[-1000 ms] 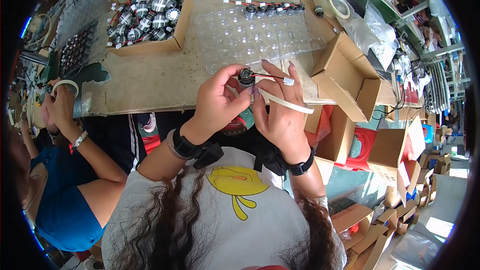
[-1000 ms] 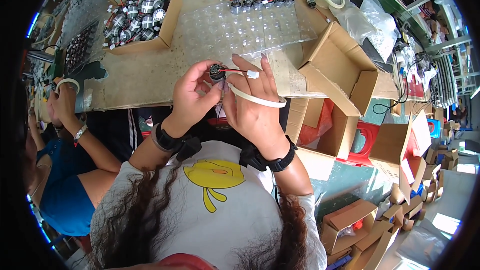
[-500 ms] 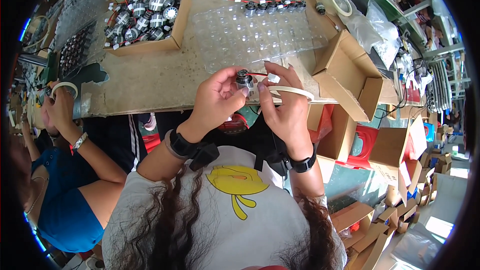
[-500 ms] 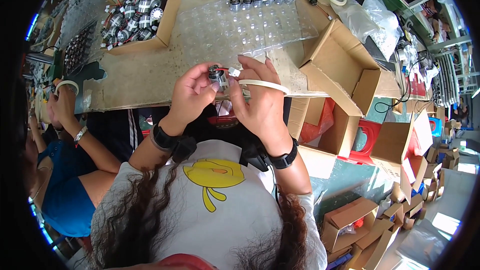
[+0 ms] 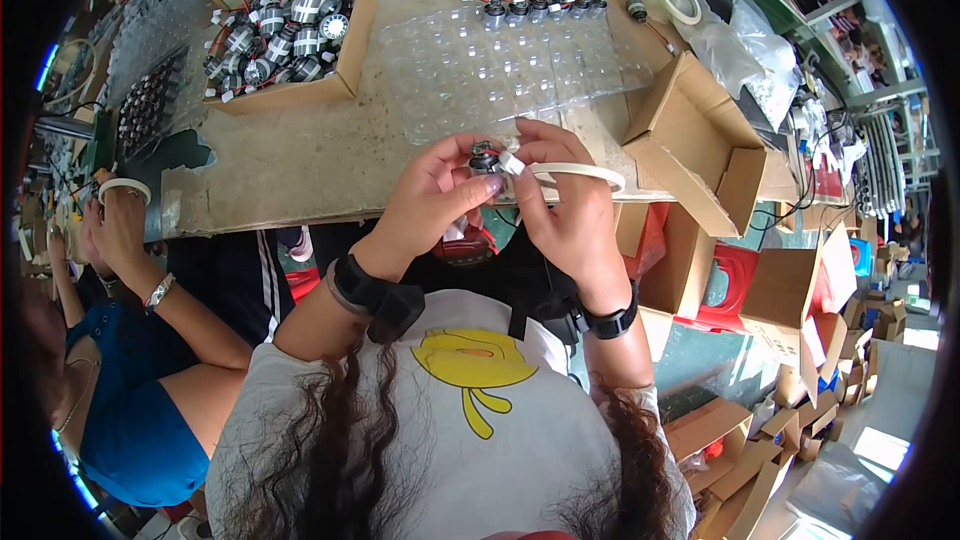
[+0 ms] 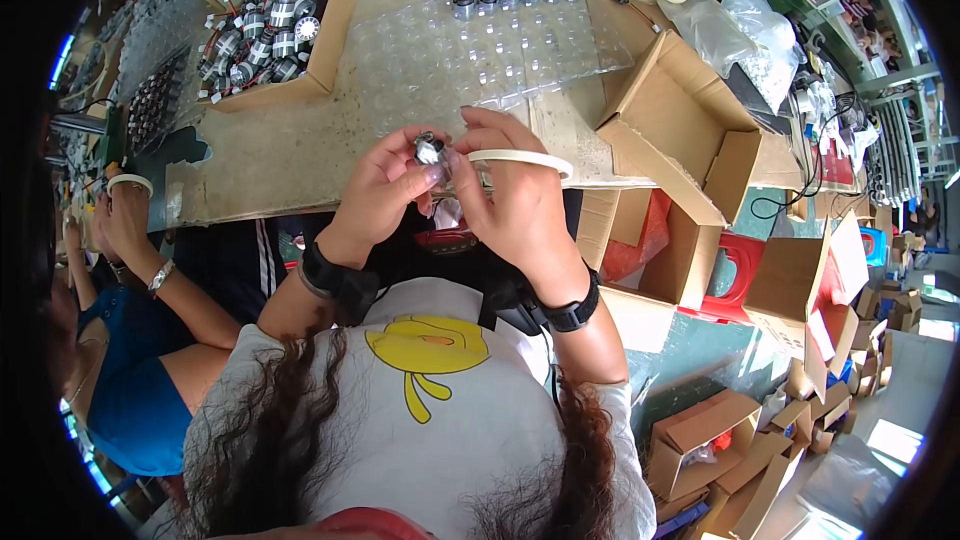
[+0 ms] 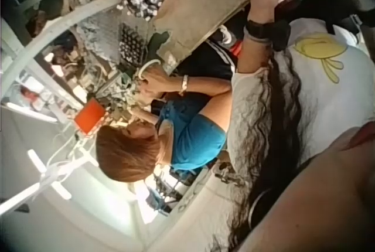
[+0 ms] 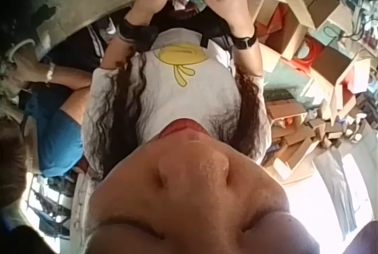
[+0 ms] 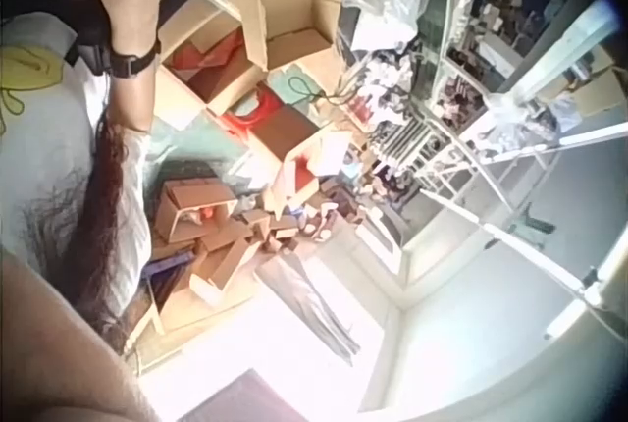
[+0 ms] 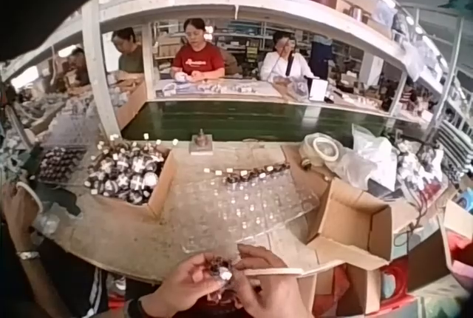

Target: Applying rubber bands to small cylindrical components and placing them into a tray.

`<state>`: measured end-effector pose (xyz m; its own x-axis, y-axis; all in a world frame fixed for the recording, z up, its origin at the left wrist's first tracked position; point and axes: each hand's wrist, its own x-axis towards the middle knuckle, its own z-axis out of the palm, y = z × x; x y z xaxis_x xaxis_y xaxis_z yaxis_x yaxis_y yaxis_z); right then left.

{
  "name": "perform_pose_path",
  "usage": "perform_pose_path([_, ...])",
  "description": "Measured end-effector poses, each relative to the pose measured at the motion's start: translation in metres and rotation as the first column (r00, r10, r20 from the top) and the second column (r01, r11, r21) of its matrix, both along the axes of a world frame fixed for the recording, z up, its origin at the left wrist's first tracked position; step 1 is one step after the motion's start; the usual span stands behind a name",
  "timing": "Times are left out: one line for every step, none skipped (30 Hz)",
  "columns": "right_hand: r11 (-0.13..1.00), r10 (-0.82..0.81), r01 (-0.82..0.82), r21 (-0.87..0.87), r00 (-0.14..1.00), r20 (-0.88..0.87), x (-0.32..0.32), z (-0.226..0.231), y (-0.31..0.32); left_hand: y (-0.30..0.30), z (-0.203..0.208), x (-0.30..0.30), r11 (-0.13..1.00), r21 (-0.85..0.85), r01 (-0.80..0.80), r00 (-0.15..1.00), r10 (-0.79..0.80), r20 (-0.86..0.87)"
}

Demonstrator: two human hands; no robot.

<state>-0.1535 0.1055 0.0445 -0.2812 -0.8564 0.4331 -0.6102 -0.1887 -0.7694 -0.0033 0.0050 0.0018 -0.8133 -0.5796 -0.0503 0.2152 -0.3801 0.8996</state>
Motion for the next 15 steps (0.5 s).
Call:
perform_pose_path([1.000, 0.000, 0.000, -0.001, 1.000, 0.001, -0.003, -0.001, 0.001, 0.000, -0.001, 0.000, 1.000, 0.016, -0.001, 1.000, 0.001, -0.011])
perform_pose_path([0.997, 0.060, -0.064, 0.034, 0.993, 0.101, -0.009, -0.003, 0.002, 0.000, -0.001, 0.001, 1.000, 0.015, -0.001, 1.000, 0.001, -0.010])
perform_pose_path([0.989, 0.116, -0.131, 0.062, 0.973, 0.201, -0.015, -0.005, 0.003, 0.001, 0.000, 0.001, 1.000, 0.000, -0.024, 1.000, 0.024, 0.003])
perform_pose_path([0.977, 0.164, -0.197, 0.084, 0.940, 0.300, -0.019, -0.006, 0.003, 0.002, 0.001, 0.000, 0.999, -0.014, -0.043, 0.999, 0.044, 0.015])
perform_pose_path([0.977, 0.162, -0.195, 0.083, 0.940, 0.301, -0.019, -0.005, 0.002, 0.002, 0.001, 0.000, 0.998, -0.029, -0.063, 0.998, 0.064, 0.027])
perform_pose_path([0.966, 0.163, -0.234, 0.110, 0.881, 0.444, -0.020, -0.003, 0.001, 0.003, 0.001, 0.001, 0.998, -0.029, -0.062, 0.998, 0.063, 0.028])
perform_pose_path([0.952, 0.155, -0.277, 0.130, 0.802, 0.576, -0.020, -0.002, 0.000, 0.003, 0.000, 0.002, 0.993, -0.082, -0.083, 0.995, 0.086, 0.039])
perform_pose_path([0.936, 0.137, -0.322, 0.142, 0.705, 0.695, -0.021, -0.001, -0.001, 0.003, -0.001, 0.003, 0.985, -0.134, -0.103, 0.993, 0.111, 0.050])
perform_pose_path([0.937, 0.137, -0.321, 0.141, 0.705, 0.696, -0.022, -0.001, -0.001, 0.003, -0.001, 0.004, 0.975, -0.188, -0.122, 0.989, 0.135, 0.058])
perform_pose_path([0.943, 0.119, -0.320, 0.085, 0.567, 0.815, -0.023, -0.001, -0.001, 0.003, 0.000, 0.004, 0.975, -0.188, -0.120, 0.989, 0.134, 0.058])
perform_pose_path([0.950, 0.104, -0.309, 0.031, 0.408, 0.907, -0.025, -0.002, -0.001, 0.004, 0.001, 0.005, 0.971, -0.200, -0.130, 0.986, 0.148, 0.080])
perform_pose_path([0.957, 0.092, -0.288, -0.021, 0.236, 0.967, -0.026, -0.003, 0.000, 0.004, 0.002, 0.006, 0.968, -0.211, -0.138, 0.982, 0.162, 0.100])
perform_pose_path([0.958, 0.091, -0.285, -0.021, 0.236, 0.967, -0.025, -0.004, 0.000, 0.004, 0.004, 0.005, 0.964, -0.223, -0.146, 0.977, 0.176, 0.120])
perform_pose_path([0.976, 0.099, -0.215, 0.041, 0.598, 0.795, -0.022, -0.007, 0.000, 0.004, 0.004, 0.005, 0.964, -0.224, -0.147, 0.977, 0.177, 0.122])
perform_pose_path([0.990, 0.075, -0.126, 0.069, 0.865, 0.497, -0.019, -0.010, -0.001, 0.004, 0.005, 0.005, 0.975, -0.171, -0.139, 0.982, 0.158, 0.103])
